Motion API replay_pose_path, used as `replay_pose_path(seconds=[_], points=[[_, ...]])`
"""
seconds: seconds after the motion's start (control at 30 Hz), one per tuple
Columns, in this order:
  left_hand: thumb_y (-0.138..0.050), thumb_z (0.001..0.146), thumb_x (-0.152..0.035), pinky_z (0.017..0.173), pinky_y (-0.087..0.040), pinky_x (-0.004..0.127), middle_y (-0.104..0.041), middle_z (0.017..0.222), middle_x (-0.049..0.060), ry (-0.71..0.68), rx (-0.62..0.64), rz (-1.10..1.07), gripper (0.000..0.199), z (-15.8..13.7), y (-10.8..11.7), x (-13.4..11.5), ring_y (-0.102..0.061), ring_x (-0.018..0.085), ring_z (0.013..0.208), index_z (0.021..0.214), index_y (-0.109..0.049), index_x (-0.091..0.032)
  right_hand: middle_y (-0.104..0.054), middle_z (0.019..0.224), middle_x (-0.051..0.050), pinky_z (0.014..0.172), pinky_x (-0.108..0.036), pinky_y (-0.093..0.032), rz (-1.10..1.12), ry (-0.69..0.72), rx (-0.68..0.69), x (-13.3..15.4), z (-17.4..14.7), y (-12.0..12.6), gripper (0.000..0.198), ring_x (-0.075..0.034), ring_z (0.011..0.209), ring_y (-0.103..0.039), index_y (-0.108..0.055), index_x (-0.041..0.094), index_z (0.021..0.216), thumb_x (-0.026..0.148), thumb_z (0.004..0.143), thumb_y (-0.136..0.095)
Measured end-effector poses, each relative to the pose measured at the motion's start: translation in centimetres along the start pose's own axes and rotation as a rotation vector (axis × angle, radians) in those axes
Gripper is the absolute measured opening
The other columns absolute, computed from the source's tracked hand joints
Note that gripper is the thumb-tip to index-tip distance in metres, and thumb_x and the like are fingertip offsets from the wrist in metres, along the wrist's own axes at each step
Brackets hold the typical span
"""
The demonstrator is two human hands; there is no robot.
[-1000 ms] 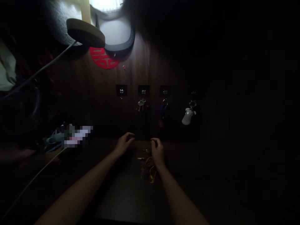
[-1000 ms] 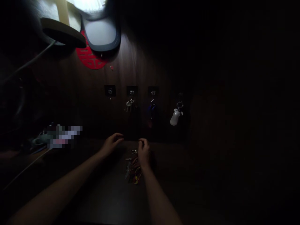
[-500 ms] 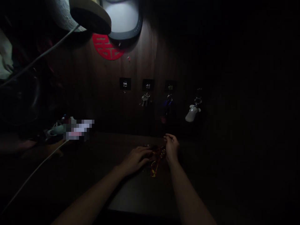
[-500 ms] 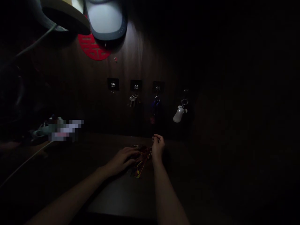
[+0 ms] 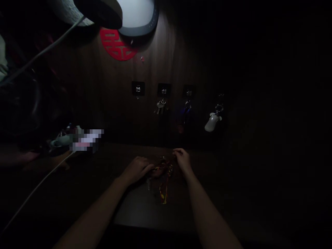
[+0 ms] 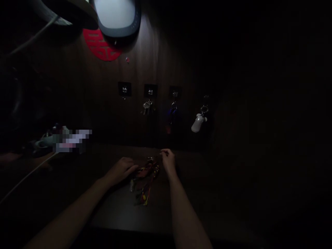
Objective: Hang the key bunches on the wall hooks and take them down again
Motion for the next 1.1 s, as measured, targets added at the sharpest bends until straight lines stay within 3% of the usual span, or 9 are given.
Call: replay_pose_path(seconds=[0.17, 0.33, 0.47, 0.57, 0.7, 0.83, 1.0, 1.1], points=[[-0.035, 0.09, -0.039, 0.066, -0.038, 0.028, -0.066, 0.074, 0.006, 0.189, -0.066, 0.047, 0.042, -0.7, 1.5, 4.0, -0.06, 0.017, 0.071, 0.077, -0.07, -0.02, -0.065, 0.067, 0.001, 0.068, -0.031, -0.044, -0.106, 0.126, 0.161, 1.9, -1.7, -2.3, 0.011, -0.018, 0.07, -0.059, -0.064, 0.021, 0.066, 0.027, 0.062, -0.056], [-0.036, 0.089, -0.039, 0.061, -0.037, 0.028, -0.064, 0.069, 0.007, 0.344, -0.119, 0.036, 0.043, -1.5, 2.3, 6.6, -0.059, 0.018, 0.065, 0.066, -0.066, -0.018, -0.066, 0.09, -0.002, 0.081, -0.035, -0.039, -0.434, 0.382, 0.361, 3.7, -4.6, -5.6, 0.019, -0.02, 0.09, -0.056, -0.068, 0.026, 0.085, 0.024, 0.075, -0.052], [-0.04, 0.088, -0.037, 0.068, -0.039, 0.027, -0.066, 0.082, 0.005, 0.275, -0.157, -0.014, 0.032, -1.1, 2.2, 5.0, -0.06, 0.018, 0.078, 0.08, -0.064, -0.019, -0.065, 0.099, -0.003, 0.081, -0.037, -0.036, -0.61, 0.425, 0.404, 3.7, -5.8, -7.0, 0.023, -0.021, 0.096, -0.053, -0.067, 0.029, 0.094, 0.025, 0.083, -0.048], [-0.046, 0.086, -0.036, 0.076, -0.039, 0.028, -0.067, 0.09, 0.003, 0.143, -0.091, -0.069, 0.024, -0.5, 1.3, 2.3, -0.059, 0.017, 0.085, 0.09, -0.064, -0.021, -0.064, 0.101, -0.005, 0.081, -0.037, -0.035, -0.7, 0.379, 0.39, 3.3, -5.7, -7.2, 0.023, -0.023, 0.098, -0.052, -0.067, 0.027, 0.097, 0.024, 0.084, -0.048], [-0.051, 0.084, -0.037, 0.079, -0.038, 0.029, -0.067, 0.091, 0.003, 0.025, -0.017, -0.076, 0.022, -0.3, 0.6, -0.2, -0.057, 0.017, 0.087, 0.088, -0.066, -0.022, -0.062, 0.105, -0.004, 0.084, -0.036, -0.034, -0.761, 0.359, 0.413, 3.0, -5.7, -7.4, 0.026, -0.021, 0.102, -0.05, -0.065, 0.029, 0.102, 0.022, 0.085, -0.046], [-0.047, 0.087, -0.037, 0.077, -0.038, 0.027, -0.066, 0.086, 0.002, -0.043, 0.017, -0.127, 0.026, -0.4, 0.3, -1.1, -0.057, 0.015, 0.084, 0.081, -0.067, -0.021, -0.059, 0.11, -0.003, 0.085, -0.035, -0.032, -0.81, 0.354, 0.471, 2.9, -6.0, -7.7, 0.024, -0.021, 0.106, -0.046, -0.065, 0.031, 0.102, 0.025, 0.083, -0.052], [-0.04, 0.089, -0.036, 0.07, -0.041, 0.025, -0.065, 0.074, 0.002, 0.06, -0.04, -0.24, 0.035, -0.2, 0.4, 0.2, -0.058, 0.014, 0.072, 0.072, -0.064, -0.018, -0.061, 0.106, -0.001, 0.084, -0.035, -0.032, -0.768, 0.358, 0.498, 3.0, -6.1, -7.8, 0.015, -0.02, 0.104, -0.047, -0.065, 0.028, 0.091, 0.023, 0.079, -0.057], [-0.042, 0.088, -0.033, 0.072, -0.043, 0.025, -0.066, 0.084, 0.002, 0.201, -0.175, -0.314, 0.026, -0.4, 1.2, 2.0, -0.06, 0.015, 0.078, 0.085, -0.063, -0.018, -0.063, 0.099, 0.0, 0.082, -0.034, -0.032, -0.712, 0.403, 0.479, 3.7, -6.2, -7.7, 0.01, -0.02, 0.099, -0.05, -0.062, 0.025, 0.087, 0.023, 0.079, -0.056]])
Point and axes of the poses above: each hand's wrist, its own z-axis towards the middle knuckle, its own y-axis out of the back of the hand, x = y × z, the point moved 9 cm from there along z, towards the middle knuckle
